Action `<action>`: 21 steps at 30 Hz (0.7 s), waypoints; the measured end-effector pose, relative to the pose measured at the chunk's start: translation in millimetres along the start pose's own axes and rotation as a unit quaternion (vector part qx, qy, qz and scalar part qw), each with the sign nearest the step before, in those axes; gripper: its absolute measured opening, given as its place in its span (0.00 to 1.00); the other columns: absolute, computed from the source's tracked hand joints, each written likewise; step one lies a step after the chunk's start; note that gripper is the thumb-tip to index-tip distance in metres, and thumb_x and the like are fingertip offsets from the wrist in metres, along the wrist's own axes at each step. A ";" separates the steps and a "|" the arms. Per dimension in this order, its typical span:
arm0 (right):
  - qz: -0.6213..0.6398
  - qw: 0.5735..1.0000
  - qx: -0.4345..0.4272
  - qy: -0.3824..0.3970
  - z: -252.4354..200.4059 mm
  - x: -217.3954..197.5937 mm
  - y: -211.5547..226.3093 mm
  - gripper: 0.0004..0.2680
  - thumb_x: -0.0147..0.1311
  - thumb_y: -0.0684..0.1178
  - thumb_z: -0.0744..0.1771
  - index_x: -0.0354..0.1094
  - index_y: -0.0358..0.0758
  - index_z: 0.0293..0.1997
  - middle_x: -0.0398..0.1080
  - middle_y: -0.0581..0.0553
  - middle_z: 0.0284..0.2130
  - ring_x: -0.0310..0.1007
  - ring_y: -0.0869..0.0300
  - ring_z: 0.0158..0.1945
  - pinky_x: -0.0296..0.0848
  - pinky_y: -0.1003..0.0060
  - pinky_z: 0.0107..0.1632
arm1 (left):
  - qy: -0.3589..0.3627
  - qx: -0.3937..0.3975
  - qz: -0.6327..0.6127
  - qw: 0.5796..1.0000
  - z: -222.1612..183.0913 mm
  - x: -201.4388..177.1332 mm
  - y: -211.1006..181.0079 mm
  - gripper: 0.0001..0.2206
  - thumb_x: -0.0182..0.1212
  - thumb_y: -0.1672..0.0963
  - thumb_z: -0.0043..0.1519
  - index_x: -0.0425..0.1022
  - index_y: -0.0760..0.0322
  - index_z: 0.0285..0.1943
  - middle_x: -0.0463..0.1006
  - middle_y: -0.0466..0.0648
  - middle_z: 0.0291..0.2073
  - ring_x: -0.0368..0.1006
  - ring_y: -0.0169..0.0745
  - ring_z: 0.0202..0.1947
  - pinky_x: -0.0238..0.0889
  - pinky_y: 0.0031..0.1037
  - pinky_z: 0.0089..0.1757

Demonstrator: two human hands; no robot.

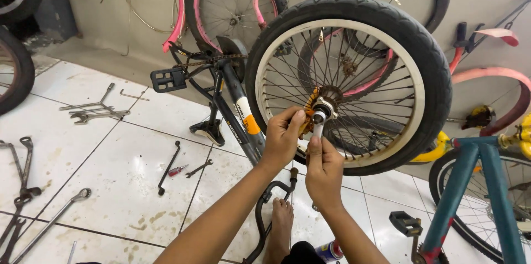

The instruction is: Cleaning bicycle parts and using wrenches to adjust and mount a wheel onto a bicycle frame.

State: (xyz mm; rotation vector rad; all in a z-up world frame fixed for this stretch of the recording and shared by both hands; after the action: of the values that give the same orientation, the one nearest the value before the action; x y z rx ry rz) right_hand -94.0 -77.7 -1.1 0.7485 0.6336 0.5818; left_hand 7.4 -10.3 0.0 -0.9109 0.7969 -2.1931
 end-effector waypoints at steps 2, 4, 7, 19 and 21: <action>0.009 1.000 0.024 0.013 -1.0 -6.4 6.8 0.15 0.42 0.50 0.73 0.63 0.36 0.28 0.60 0.52 0.18 0.53 0.67 0.21 0.56 0.71 0.26 | 0.003 -0.007 -0.001 1.000 -2.0 0.6 -1.6 0.12 0.49 0.55 0.68 0.75 0.68 0.38 0.66 0.40 0.19 0.57 0.26 0.21 0.57 0.20 0.27; 0.021 0.998 0.048 0.028 -2.5 -13.3 18.7 0.15 0.42 0.50 0.73 0.63 0.36 0.27 0.59 0.52 0.18 0.52 0.67 0.21 0.56 0.71 0.25 | 0.005 -0.012 0.001 1.000 -0.9 0.6 -1.9 0.13 0.49 0.55 0.68 0.75 0.68 0.38 0.67 0.41 0.20 0.58 0.27 0.22 0.59 0.21 0.28; 0.001 0.996 0.049 0.079 -11.0 -25.5 44.5 0.13 0.46 0.48 0.71 0.66 0.35 0.28 0.59 0.52 0.15 0.53 0.67 0.19 0.54 0.71 0.23 | -0.005 -0.008 -0.015 1.000 -3.9 -0.2 0.4 0.12 0.49 0.55 0.68 0.74 0.68 0.37 0.62 0.38 0.18 0.53 0.25 0.21 0.52 0.20 0.26; -0.333 0.943 0.002 0.015 9.7 -55.2 96.2 0.07 0.63 0.48 0.63 0.82 0.37 0.39 0.72 0.48 0.08 0.58 0.61 0.09 0.53 0.65 0.17 | -0.005 -0.005 -0.013 1.000 -0.9 -0.1 -1.2 0.12 0.51 0.55 0.68 0.76 0.67 0.36 0.66 0.39 0.19 0.57 0.26 0.21 0.55 0.20 0.25; -0.361 0.929 0.070 0.048 14.2 -51.7 99.9 0.08 0.62 0.50 0.64 0.81 0.42 0.43 0.75 0.46 0.11 0.63 0.60 0.11 0.59 0.64 0.19 | 0.000 0.007 -0.005 1.000 -1.1 -0.9 0.8 0.13 0.50 0.54 0.68 0.75 0.66 0.35 0.65 0.38 0.19 0.55 0.25 0.21 0.50 0.19 0.25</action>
State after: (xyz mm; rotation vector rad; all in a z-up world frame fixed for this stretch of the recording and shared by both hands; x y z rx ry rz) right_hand -143.7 -59.1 99.1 0.5633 0.9835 -0.1097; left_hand 7.4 -9.8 -1.6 -0.9107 0.7764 -2.2045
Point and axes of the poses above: each hand's wrist, its own z-axis towards the middle knuckle, its own x-axis out of the palm, y = z × x, the point moved 1 cm from there along z, towards the middle knuckle
